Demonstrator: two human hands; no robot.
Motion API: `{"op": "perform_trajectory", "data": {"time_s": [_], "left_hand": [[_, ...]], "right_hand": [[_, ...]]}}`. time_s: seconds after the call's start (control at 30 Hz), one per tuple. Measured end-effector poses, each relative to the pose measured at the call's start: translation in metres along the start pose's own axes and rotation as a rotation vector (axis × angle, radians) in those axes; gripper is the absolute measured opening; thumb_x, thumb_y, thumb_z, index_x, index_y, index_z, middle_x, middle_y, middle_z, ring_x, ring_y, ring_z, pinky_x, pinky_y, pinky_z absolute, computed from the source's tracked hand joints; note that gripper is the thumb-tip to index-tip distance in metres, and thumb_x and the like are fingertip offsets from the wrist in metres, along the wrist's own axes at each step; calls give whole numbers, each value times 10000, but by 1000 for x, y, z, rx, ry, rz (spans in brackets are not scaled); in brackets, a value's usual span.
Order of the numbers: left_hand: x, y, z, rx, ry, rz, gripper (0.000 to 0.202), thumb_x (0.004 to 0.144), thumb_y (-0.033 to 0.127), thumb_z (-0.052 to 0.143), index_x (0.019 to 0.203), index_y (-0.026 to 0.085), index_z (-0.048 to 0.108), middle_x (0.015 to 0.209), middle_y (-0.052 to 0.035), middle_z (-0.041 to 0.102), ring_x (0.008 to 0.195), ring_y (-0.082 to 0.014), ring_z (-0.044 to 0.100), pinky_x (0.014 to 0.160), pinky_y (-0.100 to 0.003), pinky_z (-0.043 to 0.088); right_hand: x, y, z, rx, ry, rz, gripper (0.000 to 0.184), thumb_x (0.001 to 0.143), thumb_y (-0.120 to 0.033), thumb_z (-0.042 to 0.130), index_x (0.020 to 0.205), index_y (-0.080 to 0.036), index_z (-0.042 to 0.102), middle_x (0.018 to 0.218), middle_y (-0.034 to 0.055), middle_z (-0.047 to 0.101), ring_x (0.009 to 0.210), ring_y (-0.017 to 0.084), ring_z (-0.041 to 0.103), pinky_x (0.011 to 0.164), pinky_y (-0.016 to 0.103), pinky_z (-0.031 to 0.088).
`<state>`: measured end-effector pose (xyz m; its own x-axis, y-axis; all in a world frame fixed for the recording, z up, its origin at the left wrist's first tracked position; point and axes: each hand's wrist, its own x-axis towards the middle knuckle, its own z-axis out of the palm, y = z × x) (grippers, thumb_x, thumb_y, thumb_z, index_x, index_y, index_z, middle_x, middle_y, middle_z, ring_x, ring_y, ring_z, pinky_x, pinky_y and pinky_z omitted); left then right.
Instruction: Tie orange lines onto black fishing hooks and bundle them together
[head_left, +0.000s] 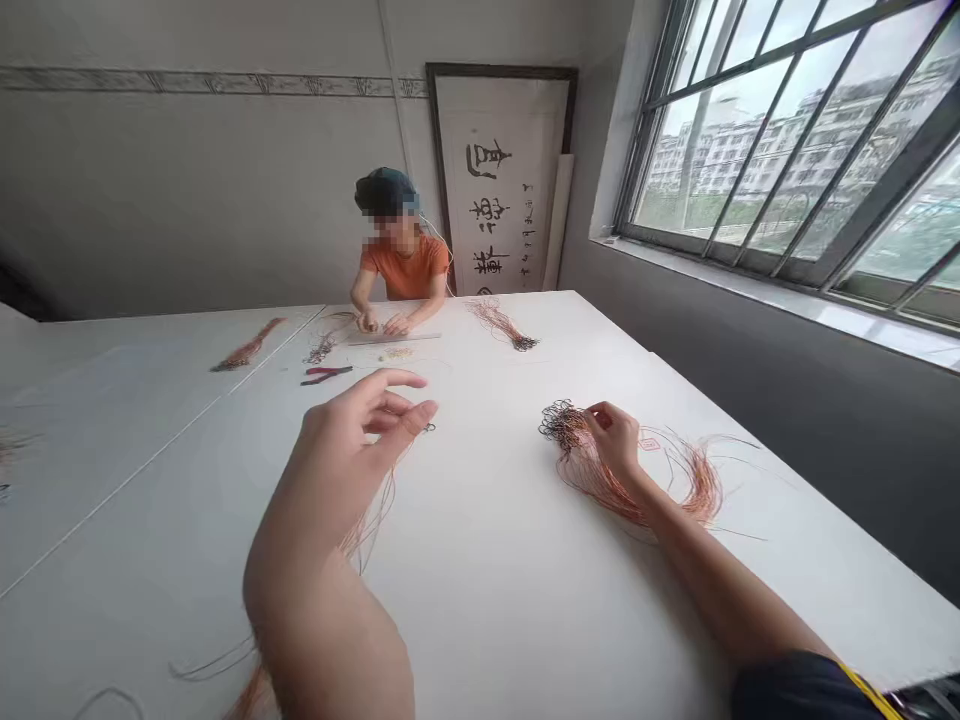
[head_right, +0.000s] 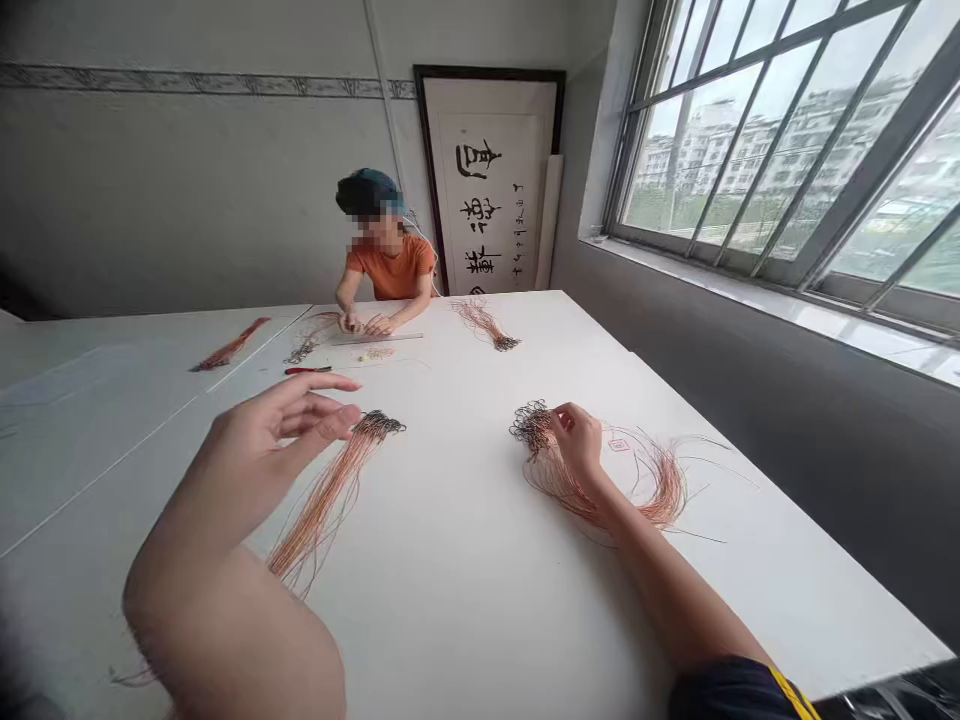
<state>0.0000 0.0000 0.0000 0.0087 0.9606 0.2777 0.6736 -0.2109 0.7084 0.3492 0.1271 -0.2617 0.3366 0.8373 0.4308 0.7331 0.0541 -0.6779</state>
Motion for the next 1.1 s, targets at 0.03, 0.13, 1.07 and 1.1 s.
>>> {"op": "perform_trajectory", "data": {"time_s": [0.03, 0.13, 1.07, 1.1], "left_hand": [[0, 0, 1, -2, 1, 2, 358, 890, 655, 673, 1091, 361, 705, 884, 21, 765, 1003, -237, 736, 870, -343, 555], [0, -2, 4, -9, 0, -1, 376, 883, 662, 668, 1098, 356, 705, 908, 11, 776, 1016, -256, 744, 878, -363, 555], [2, -7, 1, 3, -33, -35, 494, 862, 753, 635, 1153, 359, 705, 983, -32, 781, 1031, -298, 756, 933, -447, 554], [2, -7, 1, 2, -35, -30, 491, 864, 749, 635, 1155, 360, 704, 989, -33, 782, 1035, -300, 755, 938, -453, 553]], "right_hand": [[0, 1, 0, -4, 1, -4, 251, 1049, -384, 666, 1030, -136, 699, 900, 13, 706, 729, 133, 672, 694, 294, 598], [0, 3, -3, -24, -11, -12, 254, 1040, -388, 678, 1004, -137, 697, 889, 11, 702, 735, 135, 669, 705, 300, 596], [30, -27, -7, -303, -518, 171, 296, 1034, -378, 685, 1239, -165, 694, 1223, 91, 716, 1010, 211, 719, 864, 391, 634], [31, -27, -7, -314, -527, 174, 297, 1034, -379, 684, 1239, -165, 693, 1220, 91, 716, 1008, 210, 718, 862, 391, 634]]}}
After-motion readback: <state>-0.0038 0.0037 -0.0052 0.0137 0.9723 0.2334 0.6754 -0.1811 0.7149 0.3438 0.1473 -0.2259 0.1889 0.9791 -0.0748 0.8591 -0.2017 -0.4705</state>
